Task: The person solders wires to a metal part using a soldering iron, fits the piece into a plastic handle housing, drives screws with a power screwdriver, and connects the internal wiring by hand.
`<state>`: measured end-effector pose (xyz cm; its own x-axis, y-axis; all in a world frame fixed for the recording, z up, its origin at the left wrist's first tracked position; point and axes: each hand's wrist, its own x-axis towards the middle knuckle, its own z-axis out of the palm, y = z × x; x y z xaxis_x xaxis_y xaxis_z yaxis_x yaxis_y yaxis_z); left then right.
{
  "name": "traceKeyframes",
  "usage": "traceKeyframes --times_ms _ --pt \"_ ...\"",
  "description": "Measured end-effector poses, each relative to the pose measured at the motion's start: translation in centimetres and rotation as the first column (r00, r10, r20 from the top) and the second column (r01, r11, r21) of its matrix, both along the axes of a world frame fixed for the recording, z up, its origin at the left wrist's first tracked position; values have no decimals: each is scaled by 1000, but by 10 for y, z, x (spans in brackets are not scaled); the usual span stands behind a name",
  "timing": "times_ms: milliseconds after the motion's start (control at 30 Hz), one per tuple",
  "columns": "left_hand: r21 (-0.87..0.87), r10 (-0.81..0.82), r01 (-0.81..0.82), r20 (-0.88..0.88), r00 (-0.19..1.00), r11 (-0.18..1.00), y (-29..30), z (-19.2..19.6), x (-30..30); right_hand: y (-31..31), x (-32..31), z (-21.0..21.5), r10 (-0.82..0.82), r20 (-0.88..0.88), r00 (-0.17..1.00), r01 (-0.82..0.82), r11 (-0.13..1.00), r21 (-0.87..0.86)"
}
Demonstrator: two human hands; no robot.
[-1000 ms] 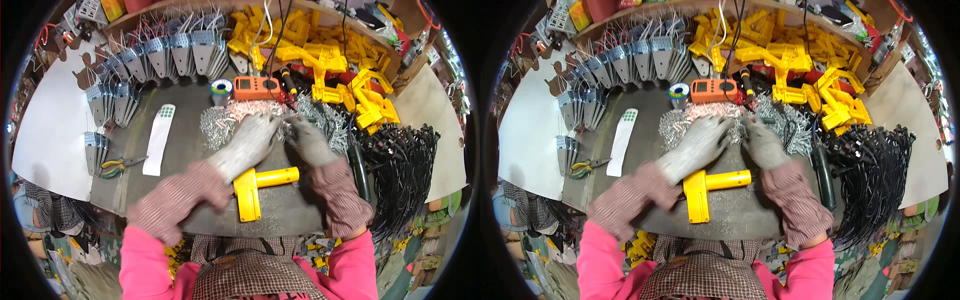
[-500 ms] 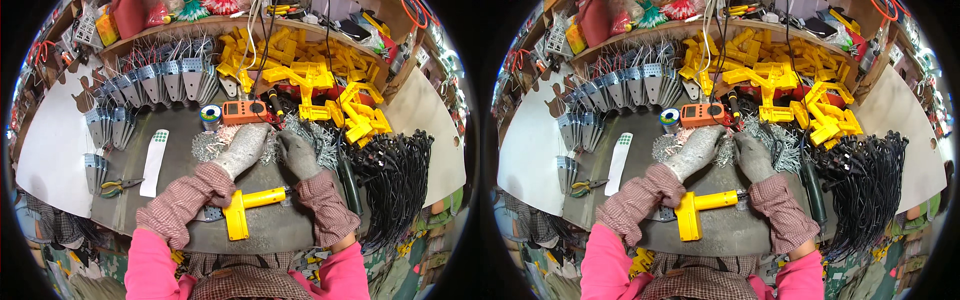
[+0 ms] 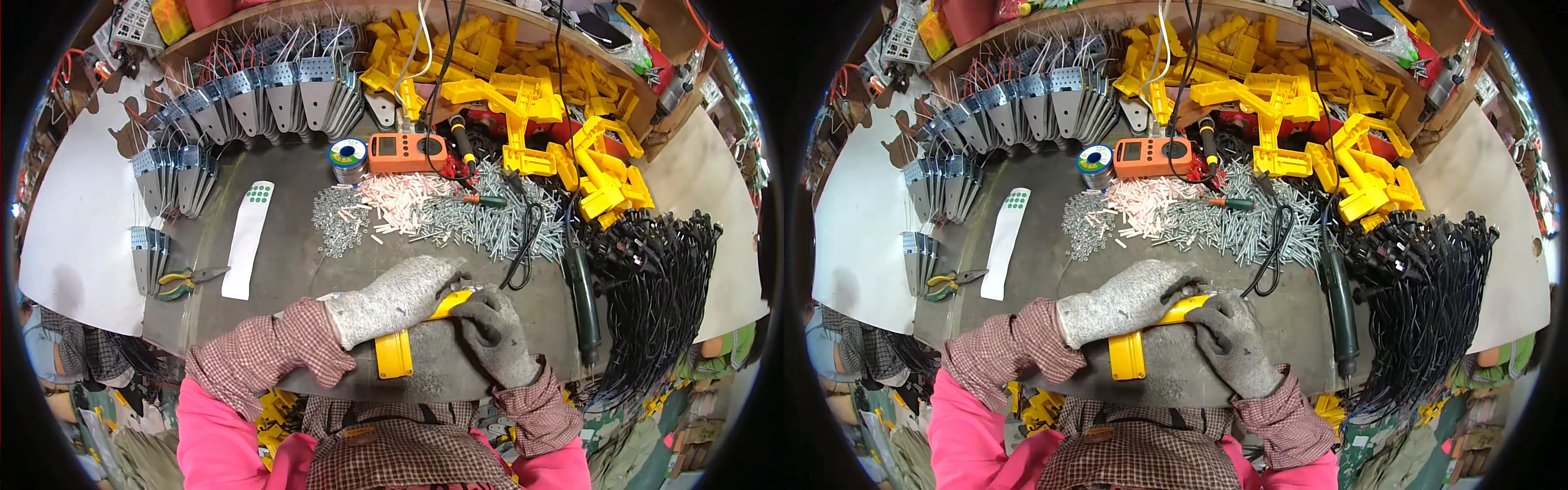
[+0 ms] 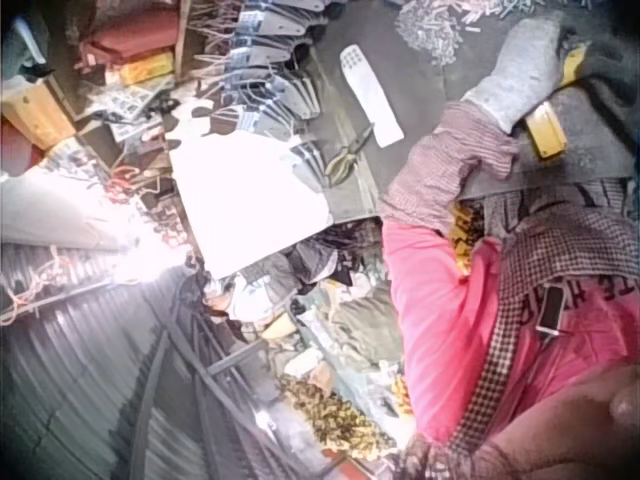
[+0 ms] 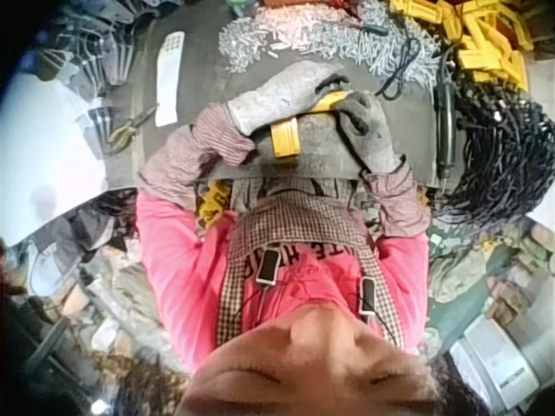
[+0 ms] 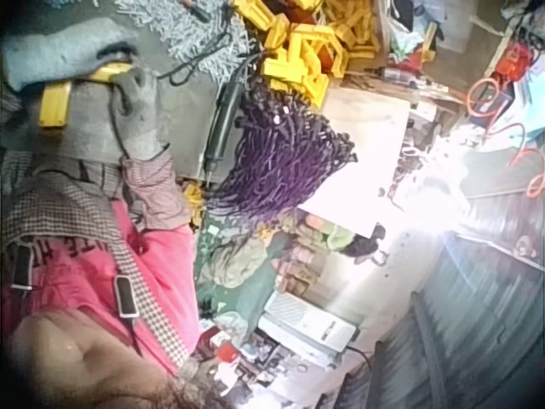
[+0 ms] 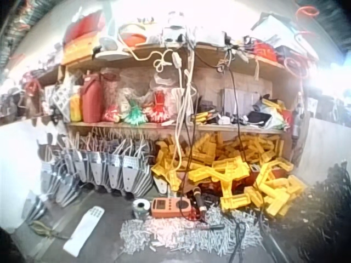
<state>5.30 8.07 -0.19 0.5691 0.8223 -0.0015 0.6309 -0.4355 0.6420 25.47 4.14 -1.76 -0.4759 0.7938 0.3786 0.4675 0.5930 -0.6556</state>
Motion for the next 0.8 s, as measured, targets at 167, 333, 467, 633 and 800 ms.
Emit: traceKeyframes --times_ms 167,333,467,633,800 --pt "161 -101 110 -61 993 981 -3 -1 4 -2 0 -14 -96 -2 995 96 991 91" --pt "141 -136 157 -151 979 977 -6 7 4 0 3 -18 -38 -13 999 39 995 90" --pt "13 -35 37 -120 992 999 -6 5 2 1 7 -12 21 39 999 -23 998 59" --pt "203 -133 129 9 991 971 -33 0 4 -5 11 -14 -8 78 997 2 997 82" --pt "-258 0 -63 -238 971 964 3 23 7 4 10 -13 60 51 997 -64 994 91"
